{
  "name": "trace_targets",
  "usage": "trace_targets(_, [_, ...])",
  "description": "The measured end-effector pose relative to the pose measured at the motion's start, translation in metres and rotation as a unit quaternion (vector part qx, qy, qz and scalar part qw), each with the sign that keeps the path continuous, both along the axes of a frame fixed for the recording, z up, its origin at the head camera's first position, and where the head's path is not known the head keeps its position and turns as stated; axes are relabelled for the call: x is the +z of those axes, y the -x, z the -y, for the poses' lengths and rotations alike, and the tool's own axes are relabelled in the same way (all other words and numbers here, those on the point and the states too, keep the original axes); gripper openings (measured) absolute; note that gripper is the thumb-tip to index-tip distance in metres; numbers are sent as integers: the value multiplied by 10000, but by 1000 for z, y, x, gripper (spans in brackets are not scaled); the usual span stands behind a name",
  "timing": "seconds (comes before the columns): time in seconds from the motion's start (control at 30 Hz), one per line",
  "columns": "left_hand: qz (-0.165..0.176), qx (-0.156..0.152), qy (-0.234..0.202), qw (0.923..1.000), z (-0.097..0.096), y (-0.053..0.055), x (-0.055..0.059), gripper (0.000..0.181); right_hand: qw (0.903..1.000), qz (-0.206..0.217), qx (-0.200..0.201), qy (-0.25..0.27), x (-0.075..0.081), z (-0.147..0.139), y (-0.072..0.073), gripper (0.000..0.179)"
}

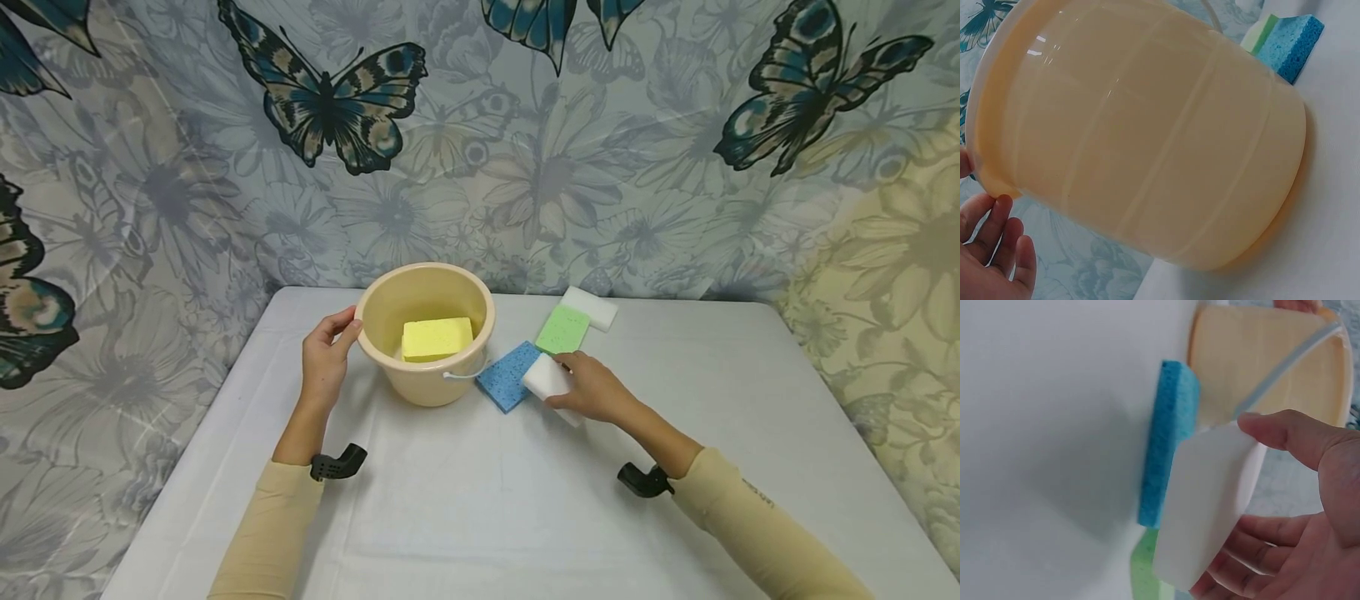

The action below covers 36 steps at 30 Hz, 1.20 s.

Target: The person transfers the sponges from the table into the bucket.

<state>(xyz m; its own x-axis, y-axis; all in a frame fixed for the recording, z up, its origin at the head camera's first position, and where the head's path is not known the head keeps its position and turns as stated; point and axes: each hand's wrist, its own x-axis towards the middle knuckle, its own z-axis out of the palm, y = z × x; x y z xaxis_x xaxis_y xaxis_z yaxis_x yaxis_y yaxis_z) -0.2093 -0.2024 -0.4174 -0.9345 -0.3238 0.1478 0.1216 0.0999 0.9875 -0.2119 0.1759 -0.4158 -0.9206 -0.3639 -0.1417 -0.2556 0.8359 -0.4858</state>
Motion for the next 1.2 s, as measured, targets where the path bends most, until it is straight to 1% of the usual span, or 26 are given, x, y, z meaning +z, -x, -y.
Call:
trace_targets(0.27, [-26, -9, 78, 10000, -1, 0, 0, 36, 9997, -131, 75, 182, 15, -5, 9, 72])
trace_targets(0.47, [8, -40, 88, 10000, -1, -1, 1, 36, 9990, -206, 246, 324, 27, -7, 13, 69])
trace_targets(0.57, [1, -36, 101, 9999, -1, -2, 1, 36, 9982, -235, 303, 457, 36, -7, 16, 69])
trace_targets(0.77, [-24, -20, 68, 10000, -2, -1, 1, 35, 9960, -236, 430, 749, 60, -6, 27, 68])
trace_targets(0.87, [-35, 2, 49, 10000, -2, -1, 0, 35, 9942, -337, 568, 846, 70, -5, 33, 66])
trace_targets(1.0, [-58, 40, 40, 10000, -2, 0, 0, 35, 9920, -379, 772, 924, 80, 1, 41, 66])
trace_targets(1.2, [-72, 15, 31, 10000, -1, 0, 0, 35, 9902, -338, 1043, 870, 95, 12, 53, 65])
